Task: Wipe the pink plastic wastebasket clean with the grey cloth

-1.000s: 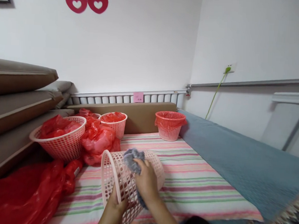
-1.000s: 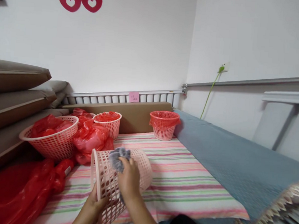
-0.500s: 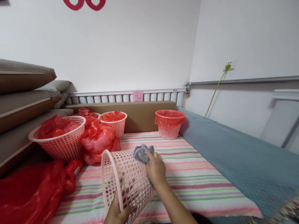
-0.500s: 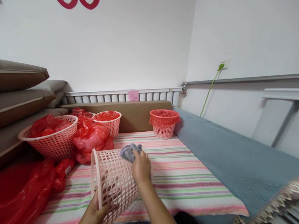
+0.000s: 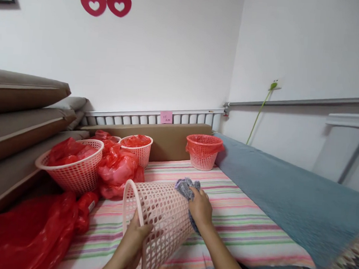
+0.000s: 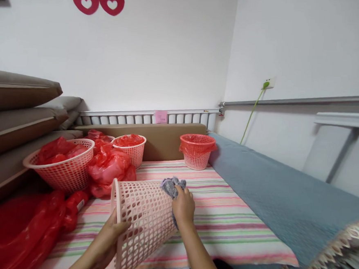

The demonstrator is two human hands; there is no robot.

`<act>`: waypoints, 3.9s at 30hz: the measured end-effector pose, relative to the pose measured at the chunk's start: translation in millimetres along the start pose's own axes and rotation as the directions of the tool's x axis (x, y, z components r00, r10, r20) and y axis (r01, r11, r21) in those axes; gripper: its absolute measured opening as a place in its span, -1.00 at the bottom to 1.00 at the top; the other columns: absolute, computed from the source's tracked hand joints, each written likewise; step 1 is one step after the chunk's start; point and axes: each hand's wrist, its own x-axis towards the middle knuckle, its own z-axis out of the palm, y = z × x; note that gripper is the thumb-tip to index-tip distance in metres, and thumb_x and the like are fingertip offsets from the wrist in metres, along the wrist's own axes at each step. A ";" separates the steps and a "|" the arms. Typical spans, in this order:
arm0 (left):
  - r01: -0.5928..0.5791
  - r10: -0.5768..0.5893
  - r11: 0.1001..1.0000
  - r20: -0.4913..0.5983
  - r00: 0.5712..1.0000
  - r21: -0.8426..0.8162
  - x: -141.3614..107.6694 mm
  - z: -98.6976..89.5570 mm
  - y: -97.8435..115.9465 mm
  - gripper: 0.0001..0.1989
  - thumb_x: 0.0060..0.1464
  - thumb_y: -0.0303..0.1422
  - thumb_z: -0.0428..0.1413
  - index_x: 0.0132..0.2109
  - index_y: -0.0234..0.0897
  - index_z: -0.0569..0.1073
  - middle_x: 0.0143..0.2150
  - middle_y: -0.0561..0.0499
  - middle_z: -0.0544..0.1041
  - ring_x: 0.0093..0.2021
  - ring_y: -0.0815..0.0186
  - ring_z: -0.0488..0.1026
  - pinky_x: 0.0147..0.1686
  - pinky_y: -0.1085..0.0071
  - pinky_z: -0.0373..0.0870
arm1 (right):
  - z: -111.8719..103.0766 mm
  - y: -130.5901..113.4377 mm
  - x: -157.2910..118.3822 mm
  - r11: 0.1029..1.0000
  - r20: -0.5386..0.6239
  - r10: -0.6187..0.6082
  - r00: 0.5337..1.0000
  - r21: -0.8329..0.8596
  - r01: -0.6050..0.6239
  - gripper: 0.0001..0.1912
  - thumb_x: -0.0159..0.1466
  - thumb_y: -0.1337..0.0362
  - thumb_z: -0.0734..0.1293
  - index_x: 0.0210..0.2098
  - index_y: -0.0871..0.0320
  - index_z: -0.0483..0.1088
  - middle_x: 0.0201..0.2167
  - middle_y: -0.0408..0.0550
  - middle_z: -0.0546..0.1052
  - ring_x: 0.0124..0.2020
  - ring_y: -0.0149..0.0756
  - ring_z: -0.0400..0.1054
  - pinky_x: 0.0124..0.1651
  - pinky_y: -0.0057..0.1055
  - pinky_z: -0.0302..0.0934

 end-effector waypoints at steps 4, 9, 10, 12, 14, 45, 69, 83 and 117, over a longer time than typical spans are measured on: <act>0.003 -0.004 1.000 -0.063 0.998 -0.016 -2.5 -3.0 -16.4 -0.12 -0.23 -0.53 0.17 0.27 -0.10 0.06 0.27 -0.19 0.29 0.13 0.01 0.36 0.03 0.13 0.34 | -1.4 -9.5 -8.8 0.998 -0.004 0.010 1.000 0.059 -0.010 -0.48 0.13 0.50 0.19 0.05 0.03 0.37 -0.16 0.00 0.44 -0.12 -0.20 0.29 -0.18 -0.42 0.09; -0.011 0.011 1.000 -0.103 0.995 0.001 -5.6 -4.8 -29.1 -0.03 -0.24 -0.47 0.21 0.31 -0.07 -0.05 0.28 -0.22 0.26 0.15 -0.04 0.34 0.04 0.11 0.34 | -16.2 -67.2 -40.8 0.927 -0.011 -0.157 0.988 0.343 0.151 -0.44 0.04 0.53 0.22 -0.01 -0.01 0.42 -0.12 -0.03 0.42 -0.05 -0.19 0.26 -0.03 -0.40 0.11; -0.019 0.020 1.000 -0.105 0.994 0.008 -6.5 -4.8 -28.4 -0.04 -0.25 -0.48 0.21 0.30 -0.10 -0.02 0.25 -0.23 0.30 0.15 -0.04 0.34 0.05 0.12 0.33 | -21.0 -82.0 -49.8 0.887 -0.012 -0.209 0.978 0.419 0.194 -0.43 0.03 0.54 0.22 -0.03 -0.04 0.42 -0.13 -0.06 0.42 -0.05 -0.21 0.26 -0.02 -0.41 0.11; -0.053 0.058 0.997 -0.104 0.993 0.047 -8.5 -5.8 -26.0 -0.11 -0.27 -0.52 0.19 0.26 -0.18 0.08 0.17 -0.22 0.39 0.14 -0.02 0.35 0.07 0.15 0.32 | -30.8 -108.6 -67.6 0.789 -0.016 -0.308 0.951 0.555 0.265 -0.40 0.00 0.56 0.22 -0.05 -0.08 0.43 -0.15 -0.10 0.41 -0.07 -0.24 0.26 -0.01 -0.42 0.12; -0.088 0.098 0.991 -0.098 0.990 0.103 -9.9 -8.6 -25.1 -0.21 -0.24 -0.52 0.19 0.20 -0.24 0.16 0.09 -0.19 0.47 0.11 -0.01 0.38 0.06 0.17 0.33 | -38.0 -126.6 -81.9 0.708 -0.027 -0.378 0.925 0.636 0.307 -0.38 -0.02 0.56 0.23 -0.04 -0.11 0.42 -0.15 -0.12 0.40 -0.07 -0.26 0.26 -0.01 -0.42 0.13; -0.053 0.053 0.999 -0.072 0.996 0.000 0.0 -17.7 -38.3 -0.04 -0.20 -0.37 0.27 0.31 -0.15 -0.01 0.25 -0.31 0.30 0.08 -0.08 0.41 -0.04 0.06 0.40 | -7.4 -49.7 -34.6 0.958 0.003 -0.109 0.994 0.268 0.104 -0.44 0.06 0.53 0.20 0.01 0.01 0.40 -0.10 0.00 0.41 -0.04 -0.18 0.24 -0.02 -0.39 0.09; -0.113 0.097 0.975 0.089 0.991 0.191 -10.4 -39.5 -59.6 -0.08 -0.09 -0.28 0.26 0.34 -0.18 -0.05 0.23 -0.28 0.33 0.16 0.00 0.35 0.17 0.12 0.22 | 3.2 6.4 14.1 0.999 0.080 0.035 0.996 -0.036 -0.032 -0.50 0.19 0.43 0.15 0.09 0.01 0.33 -0.07 0.04 0.42 -0.09 -0.19 0.30 -0.23 -0.40 0.10; -0.077 0.080 0.996 -0.098 0.992 0.040 3.9 -22.8 -37.0 0.00 -0.20 -0.40 0.24 0.33 -0.13 -0.10 0.23 -0.28 0.33 0.05 -0.06 0.43 -0.07 0.09 0.42 | -16.8 -68.5 -36.7 0.954 0.088 -0.161 0.983 0.271 0.132 -0.41 0.07 0.55 0.18 0.05 0.02 0.38 -0.05 0.01 0.42 -0.01 -0.20 0.25 -0.03 -0.41 0.11; -0.042 0.043 0.999 -0.074 0.996 0.018 3.2 -18.0 -23.7 0.03 -0.21 -0.39 0.26 0.34 -0.17 -0.11 0.25 -0.31 0.30 0.12 -0.09 0.37 -0.01 0.07 0.39 | -1.7 -16.2 -1.8 1.000 0.073 -0.006 0.997 -0.006 0.007 -0.49 0.19 0.46 0.15 0.09 0.00 0.35 -0.09 0.03 0.43 -0.09 -0.19 0.29 -0.19 -0.42 0.10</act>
